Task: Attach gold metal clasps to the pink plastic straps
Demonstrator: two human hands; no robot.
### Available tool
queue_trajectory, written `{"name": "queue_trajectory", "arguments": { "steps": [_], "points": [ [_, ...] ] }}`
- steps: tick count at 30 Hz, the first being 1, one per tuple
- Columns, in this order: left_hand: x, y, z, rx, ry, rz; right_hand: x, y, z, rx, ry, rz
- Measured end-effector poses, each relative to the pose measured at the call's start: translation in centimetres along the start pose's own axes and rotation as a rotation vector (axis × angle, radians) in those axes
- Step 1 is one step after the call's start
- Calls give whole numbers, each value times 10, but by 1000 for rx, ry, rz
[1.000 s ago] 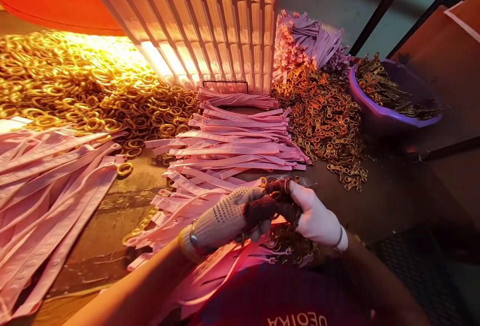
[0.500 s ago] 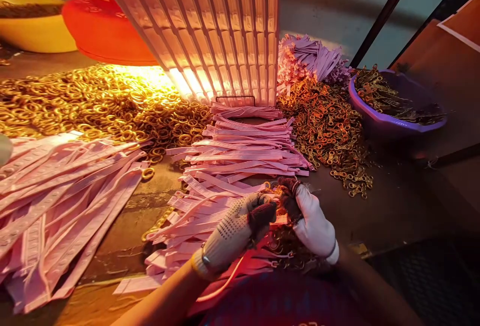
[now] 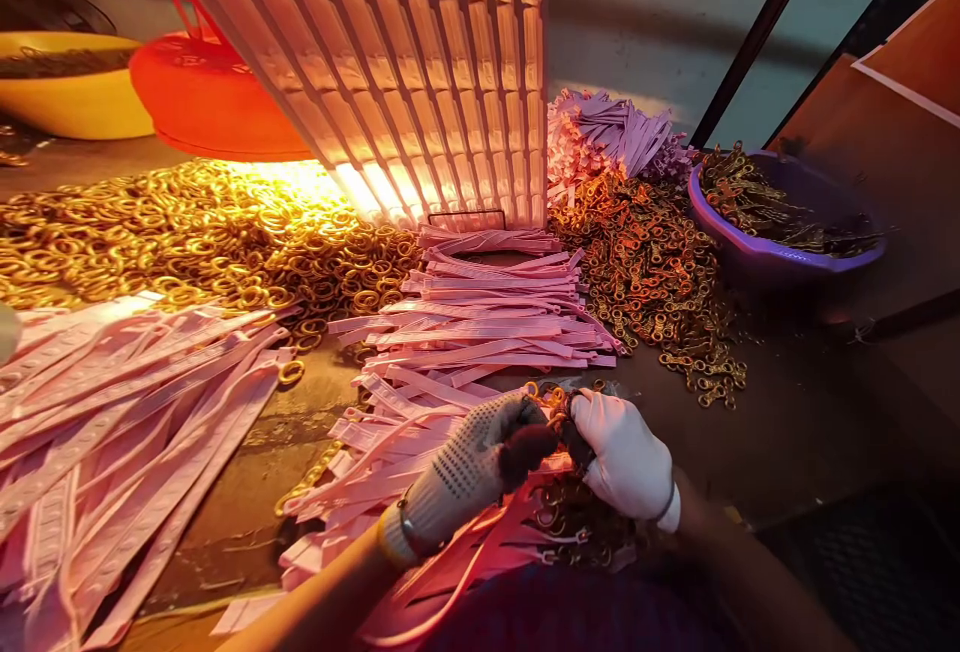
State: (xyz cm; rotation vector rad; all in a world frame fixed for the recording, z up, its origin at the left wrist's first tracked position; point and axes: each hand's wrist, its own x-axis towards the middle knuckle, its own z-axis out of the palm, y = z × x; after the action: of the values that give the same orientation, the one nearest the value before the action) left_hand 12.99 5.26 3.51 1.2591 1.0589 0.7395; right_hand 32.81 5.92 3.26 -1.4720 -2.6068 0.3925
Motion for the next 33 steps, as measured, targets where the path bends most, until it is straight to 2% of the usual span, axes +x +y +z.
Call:
{"name": "queue_trajectory", "arguments": {
  "steps": [2,4,6,8,10,12,15,17,18,19,21,22,24,26,29,31,33],
  "points": [
    [1,2,-1,15,11,48,3,-2,-10,-47,-88,-25],
    [4,3,-1,-95,-31,-49,6,-8,-16,-57,-123,-37],
    [8,1,1,-309,-45,-214,8,-16,-14,-88,-90,-8],
    [13,-1,3,-503,14,-334,7,-24,-7,-149,-8,79],
    [19,-2,7,-592,79,-371,6,-28,2,-120,55,168],
    [25,-2,10,-573,81,-361,6,-23,8,57,59,229],
    [38,-2,11,-456,-13,-328,4,-4,10,378,13,251],
    [53,-4,6,-250,-113,-289,0,13,11,487,18,260],
    [64,-5,1,-80,-114,-230,-3,20,13,503,46,276],
    [75,-7,-5,148,-80,-141,-6,26,16,497,84,300],
    [101,-12,-18,626,64,70,-11,33,21,435,147,352],
    [113,-15,-24,807,122,142,-13,35,23,394,154,373],
    [133,-21,-31,1009,139,184,-14,34,25,325,104,398],
    [144,-24,-32,1061,106,160,-11,30,23,277,23,417],
    [138,-19,-32,1123,110,156,-3,25,15,215,-38,415],
    [122,-9,-33,1016,144,192,3,25,8,174,-19,364],
    [98,3,-36,736,120,132,10,26,0,129,19,272]
  ]
}}
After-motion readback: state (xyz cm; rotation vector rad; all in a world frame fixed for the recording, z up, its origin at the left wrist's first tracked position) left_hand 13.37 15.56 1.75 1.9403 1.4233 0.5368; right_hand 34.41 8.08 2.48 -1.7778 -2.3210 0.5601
